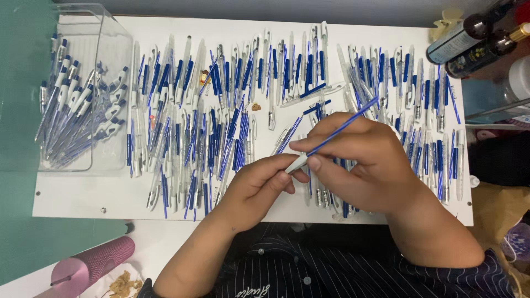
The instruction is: The person assembles ballpoint pens by hand, inserting ink cartridges into pen barrels and then attaching the pen caps while working over a table covered in pen components.
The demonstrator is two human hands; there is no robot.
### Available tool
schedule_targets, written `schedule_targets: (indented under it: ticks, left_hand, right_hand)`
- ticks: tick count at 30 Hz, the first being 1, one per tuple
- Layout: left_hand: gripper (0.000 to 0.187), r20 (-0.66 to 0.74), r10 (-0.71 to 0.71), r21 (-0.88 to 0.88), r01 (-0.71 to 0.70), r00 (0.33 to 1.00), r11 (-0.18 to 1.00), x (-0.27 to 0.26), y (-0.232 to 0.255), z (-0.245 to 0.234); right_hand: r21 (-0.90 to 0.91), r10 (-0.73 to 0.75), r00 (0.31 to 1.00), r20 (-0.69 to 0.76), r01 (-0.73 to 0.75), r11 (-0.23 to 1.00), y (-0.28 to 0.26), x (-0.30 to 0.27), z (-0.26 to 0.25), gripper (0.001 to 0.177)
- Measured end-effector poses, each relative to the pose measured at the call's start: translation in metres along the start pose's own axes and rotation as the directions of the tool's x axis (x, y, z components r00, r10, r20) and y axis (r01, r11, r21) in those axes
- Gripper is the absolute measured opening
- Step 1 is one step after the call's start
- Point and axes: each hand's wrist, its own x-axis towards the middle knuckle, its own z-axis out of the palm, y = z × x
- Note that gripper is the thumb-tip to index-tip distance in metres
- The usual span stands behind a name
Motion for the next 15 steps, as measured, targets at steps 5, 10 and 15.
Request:
schedule_targets:
  ticks: [5,10,15]
  left_hand:
    - [0.038,0.008,0.008,0.037,-0.008,1.0,0.999,0.0011,0.0037,-0.0011]
    - [0.037,-0.004,0.013,0.033,-0.013,1.0,0.999,0.001,0.0014,-0.0017]
    - [0.037,0.008,0.044,-0.064,-0.043,0.999,0.997,0.0024,0.0044,-0.0014]
  right_hand:
    - [-0.056,-0.004,1.0,-0.016,0.003,0.998,-0.0092,0.0044,0.0005,0.018]
    - [-0.113,-0.013,0.999,-0.043,0.008,0.994,-0.0089,0.0045,0.0024,0.015]
    - [-0.075,0.037,0.999,-0.016,-0.038,0.996,-0.0059,0.0005,0.0021,0.028]
